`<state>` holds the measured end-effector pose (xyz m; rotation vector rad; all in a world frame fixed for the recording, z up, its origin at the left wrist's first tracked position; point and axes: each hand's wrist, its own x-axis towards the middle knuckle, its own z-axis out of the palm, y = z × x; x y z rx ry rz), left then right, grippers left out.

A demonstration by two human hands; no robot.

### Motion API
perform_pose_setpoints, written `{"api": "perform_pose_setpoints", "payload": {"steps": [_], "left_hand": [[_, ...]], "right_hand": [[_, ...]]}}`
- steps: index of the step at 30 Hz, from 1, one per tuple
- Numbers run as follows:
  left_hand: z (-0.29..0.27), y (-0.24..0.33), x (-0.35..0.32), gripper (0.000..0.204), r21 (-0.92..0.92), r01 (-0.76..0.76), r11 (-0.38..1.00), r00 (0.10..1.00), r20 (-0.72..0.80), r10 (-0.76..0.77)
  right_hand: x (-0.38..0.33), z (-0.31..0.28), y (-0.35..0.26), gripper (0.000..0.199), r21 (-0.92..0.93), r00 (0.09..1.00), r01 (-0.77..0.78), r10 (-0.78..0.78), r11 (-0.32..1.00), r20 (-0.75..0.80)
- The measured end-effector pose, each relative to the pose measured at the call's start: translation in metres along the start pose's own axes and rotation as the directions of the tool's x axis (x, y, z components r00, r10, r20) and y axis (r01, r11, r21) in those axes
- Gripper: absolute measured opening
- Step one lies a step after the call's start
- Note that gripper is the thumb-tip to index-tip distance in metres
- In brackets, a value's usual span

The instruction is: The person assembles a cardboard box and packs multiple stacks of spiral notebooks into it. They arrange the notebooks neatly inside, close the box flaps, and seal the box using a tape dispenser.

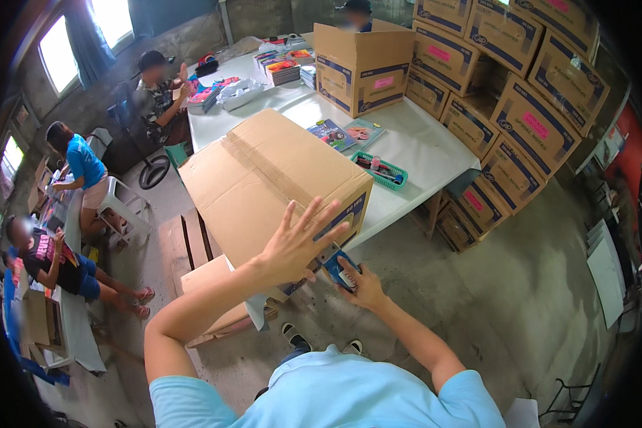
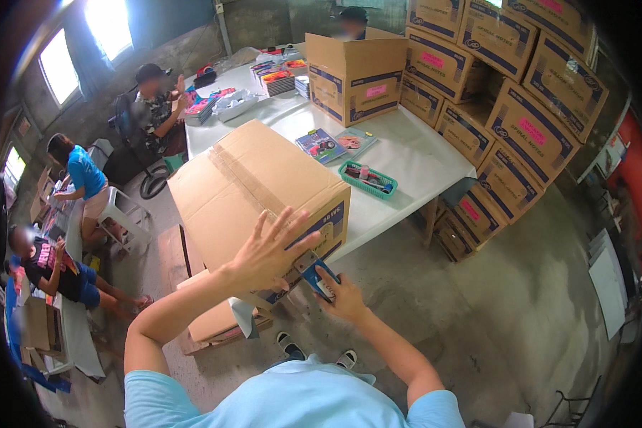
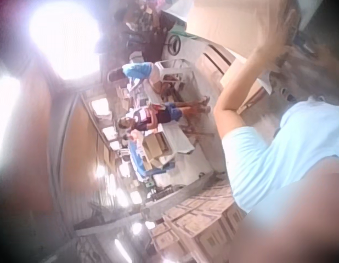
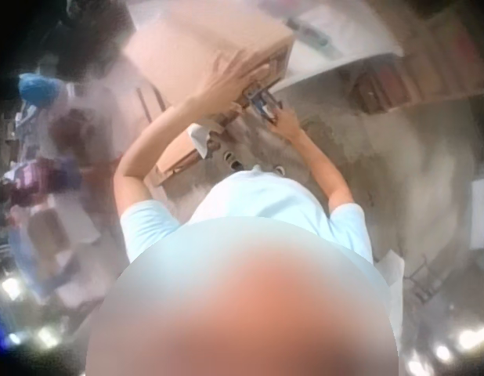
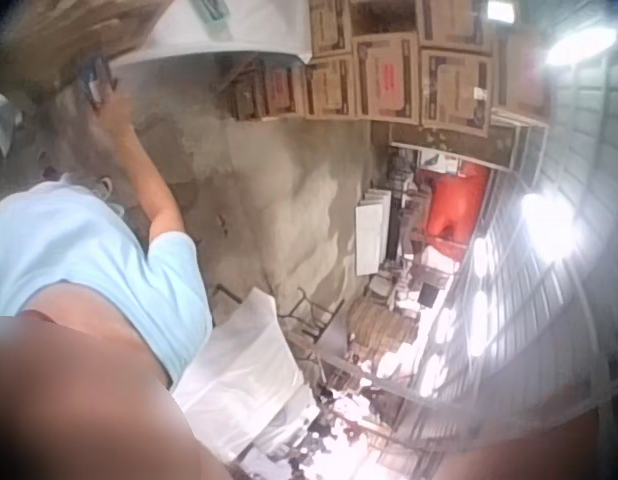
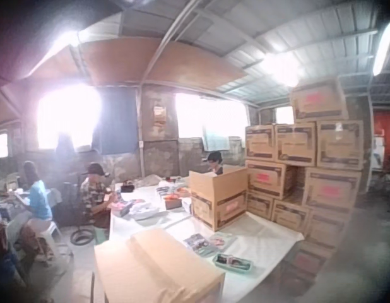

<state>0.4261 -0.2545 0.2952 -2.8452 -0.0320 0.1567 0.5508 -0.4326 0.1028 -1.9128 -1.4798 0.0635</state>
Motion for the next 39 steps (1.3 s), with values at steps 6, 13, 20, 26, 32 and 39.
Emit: {"api": "perform_pose_setpoints", "payload": {"steps": [6, 13, 20, 26, 32, 39], "left_hand": [[0.084, 0.053, 0.011, 0.071, 0.741, -0.076, 0.667, 0.971, 0.208, -0.120], [0.133, 0.056, 0.027, 0.068, 0.685, -0.133, 0.717, 0.990, 0.124, 0.065], [0.165, 0.082, 0.018, 0.051, -0.727, 0.185, 0.661, 0.948, 0.310, 0.075], [0.040, 0.045, 0.021, 0.071, -0.860, 0.211, -0.465, 0.962, 0.267, -0.057], [-0.014, 0.002, 0.013, 0.050, -0.936, 0.129, -0.326, 0.990, 0.140, -0.012], [0.015, -0.106, 0.023, 0.020, -0.958, 0.209, -0.197, 0.932, 0.256, -0.255]], "right_hand": [[-0.004, 0.006, -0.011, 0.070, -0.101, 0.941, -0.134, 0.159, 0.986, 0.300], [0.024, 0.061, -0.009, 0.057, -0.436, 0.662, 0.280, 0.158, 0.855, 0.733], [-0.071, -0.091, -0.002, 0.070, -0.155, 0.939, -0.289, 0.312, 0.945, 0.147], [-0.041, -0.153, -0.058, 0.068, -0.041, 0.977, 0.041, -0.049, 0.998, -0.208], [-0.001, -0.155, -0.079, 0.068, -0.170, 0.966, 0.138, -0.171, 0.976, -0.195], [0.047, -0.166, -0.141, 0.069, -0.025, 0.996, -0.028, 0.026, 0.999, -0.088]]}}
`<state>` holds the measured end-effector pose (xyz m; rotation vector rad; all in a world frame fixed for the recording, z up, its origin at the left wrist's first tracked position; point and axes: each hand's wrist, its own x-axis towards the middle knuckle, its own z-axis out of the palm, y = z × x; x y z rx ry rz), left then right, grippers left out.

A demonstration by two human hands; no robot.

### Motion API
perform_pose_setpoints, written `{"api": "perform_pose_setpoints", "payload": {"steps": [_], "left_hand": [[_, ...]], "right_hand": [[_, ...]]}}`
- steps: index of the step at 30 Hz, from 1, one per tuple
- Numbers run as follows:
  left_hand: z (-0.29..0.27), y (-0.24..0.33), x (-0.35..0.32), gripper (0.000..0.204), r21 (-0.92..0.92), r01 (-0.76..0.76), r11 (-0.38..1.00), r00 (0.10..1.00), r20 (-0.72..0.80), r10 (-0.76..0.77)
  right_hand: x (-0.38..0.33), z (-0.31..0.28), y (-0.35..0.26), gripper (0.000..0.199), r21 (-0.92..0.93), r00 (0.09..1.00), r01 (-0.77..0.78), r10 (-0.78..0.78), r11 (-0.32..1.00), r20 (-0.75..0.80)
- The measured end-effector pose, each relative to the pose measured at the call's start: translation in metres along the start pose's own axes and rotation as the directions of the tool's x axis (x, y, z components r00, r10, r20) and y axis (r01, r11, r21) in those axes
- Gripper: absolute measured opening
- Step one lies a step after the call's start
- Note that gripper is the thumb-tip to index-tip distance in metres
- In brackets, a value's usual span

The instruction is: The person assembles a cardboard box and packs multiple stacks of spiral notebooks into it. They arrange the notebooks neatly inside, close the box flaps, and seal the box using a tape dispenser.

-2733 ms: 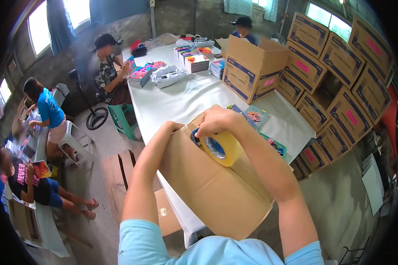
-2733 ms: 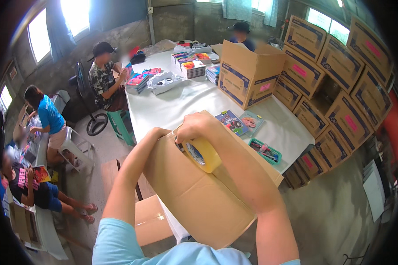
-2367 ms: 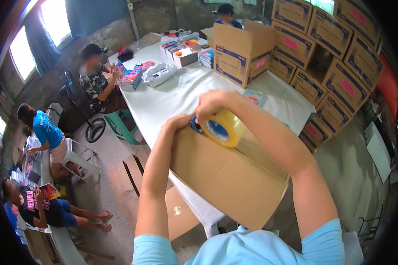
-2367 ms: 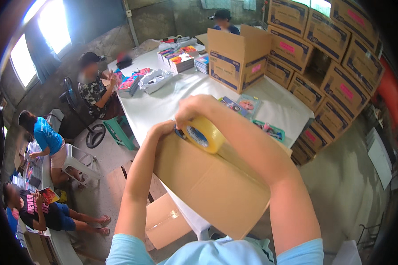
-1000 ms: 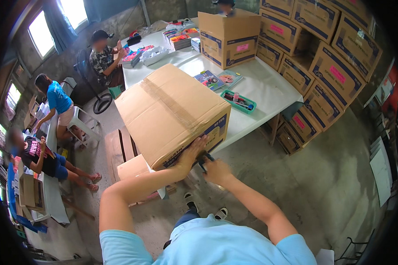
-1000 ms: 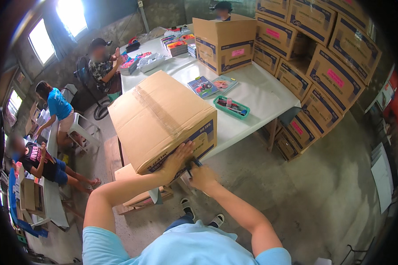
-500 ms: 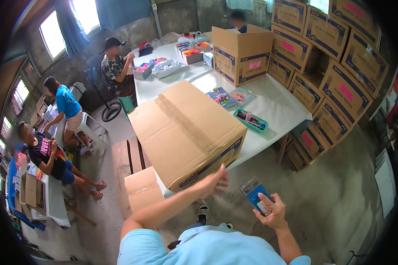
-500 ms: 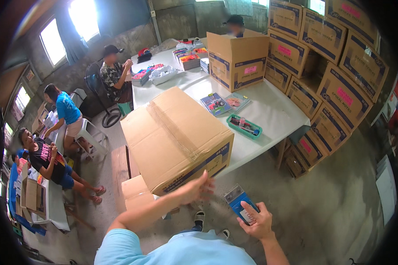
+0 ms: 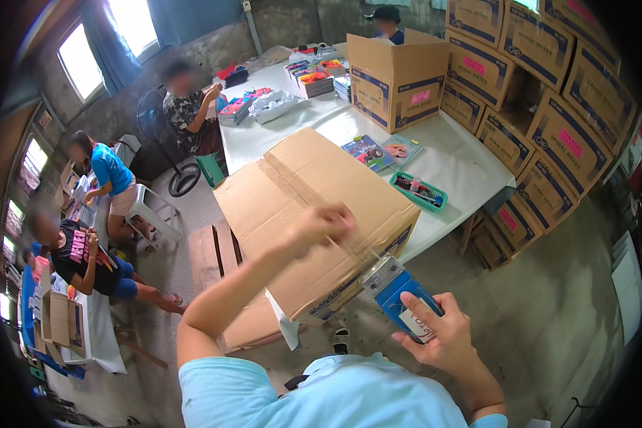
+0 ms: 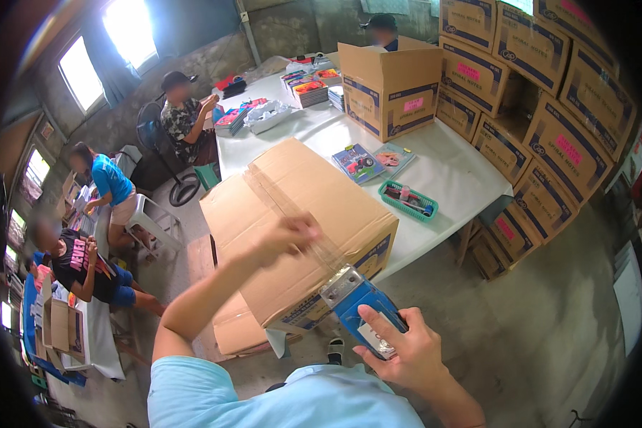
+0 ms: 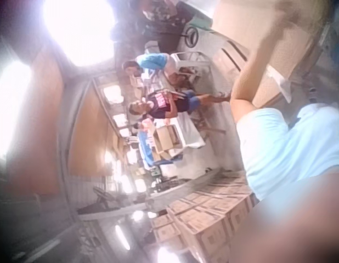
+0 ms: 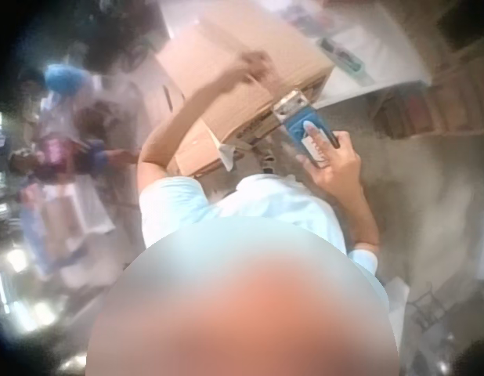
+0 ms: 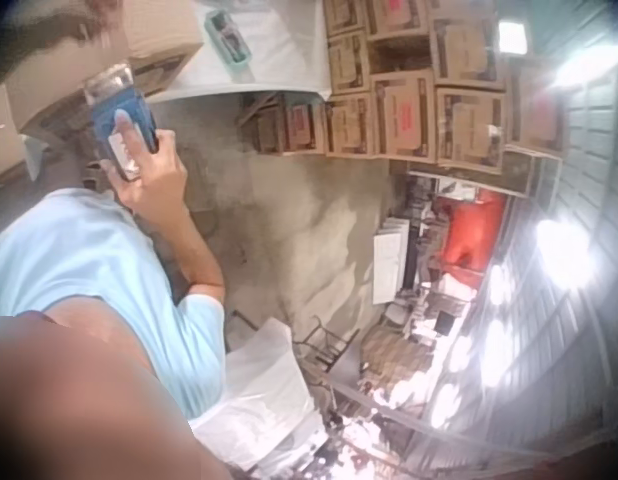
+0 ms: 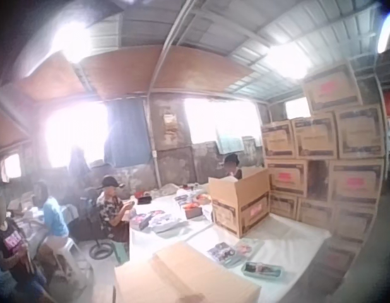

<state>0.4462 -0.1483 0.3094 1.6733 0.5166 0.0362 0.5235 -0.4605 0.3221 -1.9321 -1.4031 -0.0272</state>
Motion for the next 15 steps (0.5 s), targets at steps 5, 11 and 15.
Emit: {"api": "perform_pose_setpoints", "payload": {"steps": [5, 11, 15], "left_hand": [[-0.205, -0.005, 0.026, 0.011, 0.246, -0.009, 0.969, 0.866, -0.483, 0.131], [-0.280, -0.018, 0.096, 0.012, 0.355, 0.144, 0.924, 0.826, -0.557, 0.085], [-0.302, -0.048, 0.119, 0.012, 0.299, 0.187, 0.936, 0.831, -0.557, 0.012]], "right_hand": [[-0.007, -0.021, -0.005, 0.070, 0.052, 0.995, -0.073, 0.069, 0.996, 0.072], [-0.011, -0.011, -0.020, 0.067, 0.148, 0.974, -0.223, 0.215, 0.963, 0.073], [0.013, 0.004, -0.034, 0.067, 0.157, 0.970, -0.234, 0.221, 0.960, 0.099]]}}
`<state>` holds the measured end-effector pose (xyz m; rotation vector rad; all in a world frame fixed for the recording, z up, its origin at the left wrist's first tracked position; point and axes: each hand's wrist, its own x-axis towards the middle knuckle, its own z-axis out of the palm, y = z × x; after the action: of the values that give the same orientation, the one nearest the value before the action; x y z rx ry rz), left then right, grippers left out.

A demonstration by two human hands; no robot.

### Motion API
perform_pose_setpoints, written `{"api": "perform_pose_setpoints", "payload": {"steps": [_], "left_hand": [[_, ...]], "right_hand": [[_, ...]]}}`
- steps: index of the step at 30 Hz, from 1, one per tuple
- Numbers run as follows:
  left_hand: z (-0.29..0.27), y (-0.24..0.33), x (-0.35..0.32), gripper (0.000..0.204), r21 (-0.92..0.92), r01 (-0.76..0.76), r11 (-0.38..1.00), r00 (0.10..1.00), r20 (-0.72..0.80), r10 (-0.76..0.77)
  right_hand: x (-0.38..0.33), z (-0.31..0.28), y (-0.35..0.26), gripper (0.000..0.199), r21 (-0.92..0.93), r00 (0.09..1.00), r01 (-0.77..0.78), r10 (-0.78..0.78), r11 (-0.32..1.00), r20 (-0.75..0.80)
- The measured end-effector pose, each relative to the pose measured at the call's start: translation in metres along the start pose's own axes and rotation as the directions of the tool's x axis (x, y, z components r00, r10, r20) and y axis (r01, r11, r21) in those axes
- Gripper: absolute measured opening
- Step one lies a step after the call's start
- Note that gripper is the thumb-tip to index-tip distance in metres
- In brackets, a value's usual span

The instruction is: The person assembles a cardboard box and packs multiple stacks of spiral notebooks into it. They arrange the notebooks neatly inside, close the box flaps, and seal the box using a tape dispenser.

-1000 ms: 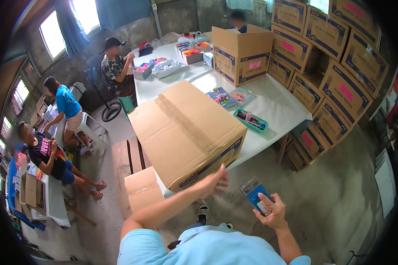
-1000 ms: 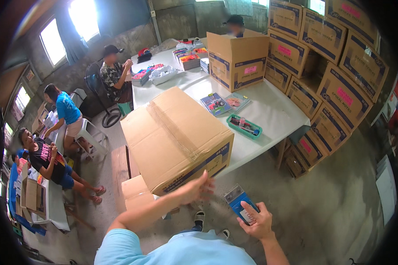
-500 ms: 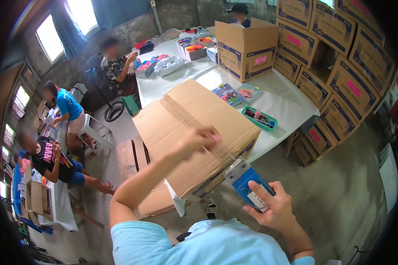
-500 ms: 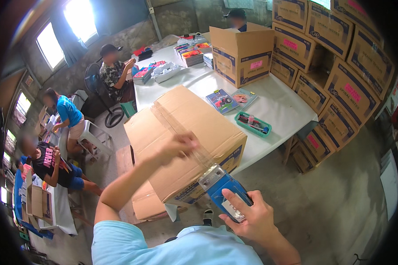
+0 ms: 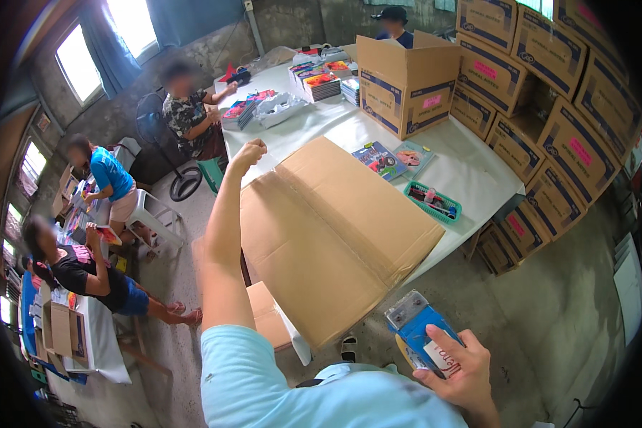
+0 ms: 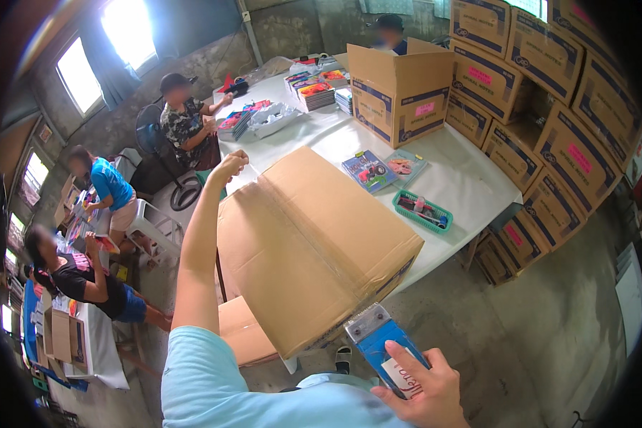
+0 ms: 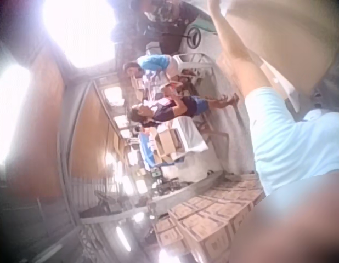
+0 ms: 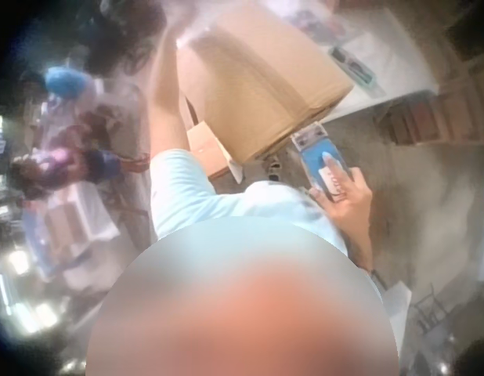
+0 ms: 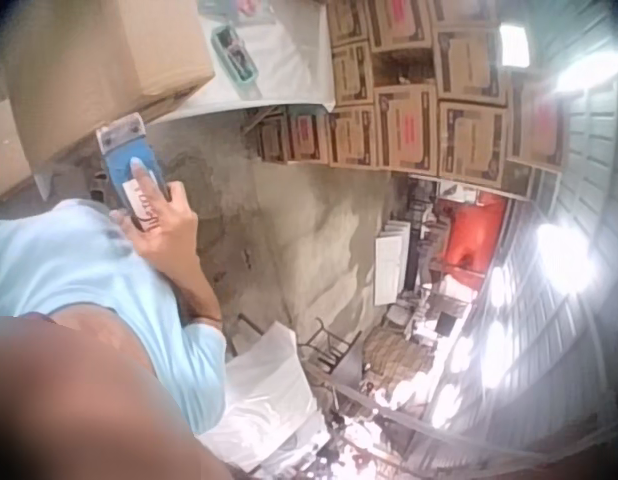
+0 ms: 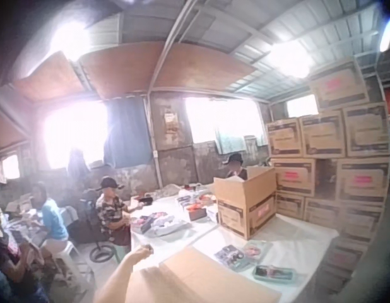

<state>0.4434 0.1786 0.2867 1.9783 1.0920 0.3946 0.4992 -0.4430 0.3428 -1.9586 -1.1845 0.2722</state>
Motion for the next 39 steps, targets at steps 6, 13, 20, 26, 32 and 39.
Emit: {"api": "perform_pose_setpoints", "payload": {"steps": [6, 13, 20, 26, 32, 39], "left_hand": [[0.016, -0.033, 0.041, 0.019, 0.140, 0.188, 0.972, 0.976, 0.087, -0.202], [0.033, -0.086, 0.066, 0.042, 0.481, 0.118, 0.869, 0.992, -0.091, -0.084], [0.085, -0.015, -0.071, 0.072, 0.656, -0.247, 0.713, 0.947, 0.009, 0.321], [0.148, 0.072, -0.296, 0.085, 0.437, -0.824, 0.362, 0.567, 0.636, 0.524], [0.178, 0.083, -0.337, 0.085, 0.618, -0.723, 0.309, 0.690, 0.618, 0.378], [0.254, 0.079, -0.383, 0.064, 0.849, -0.269, -0.454, 0.789, 0.465, 0.402]], "right_hand": [[0.024, 0.015, -0.009, 0.068, -0.037, 1.000, 0.024, -0.024, 0.999, 0.003], [0.031, 0.018, -0.003, 0.068, -0.071, 0.999, 0.018, -0.015, 0.997, 0.050], [0.026, 0.025, 0.025, 0.068, -0.062, 0.996, 0.036, -0.031, 0.997, 0.079], [-0.002, 0.016, 0.058, 0.067, -0.214, 0.951, 0.005, 0.062, 0.977, 0.304], [0.046, 0.068, 0.043, 0.057, -0.470, 0.750, 0.343, 0.064, 0.813, 0.658], [-0.027, 0.099, 0.168, 0.055, -0.243, 0.631, 0.278, 0.014, 0.929, 0.776]]}}
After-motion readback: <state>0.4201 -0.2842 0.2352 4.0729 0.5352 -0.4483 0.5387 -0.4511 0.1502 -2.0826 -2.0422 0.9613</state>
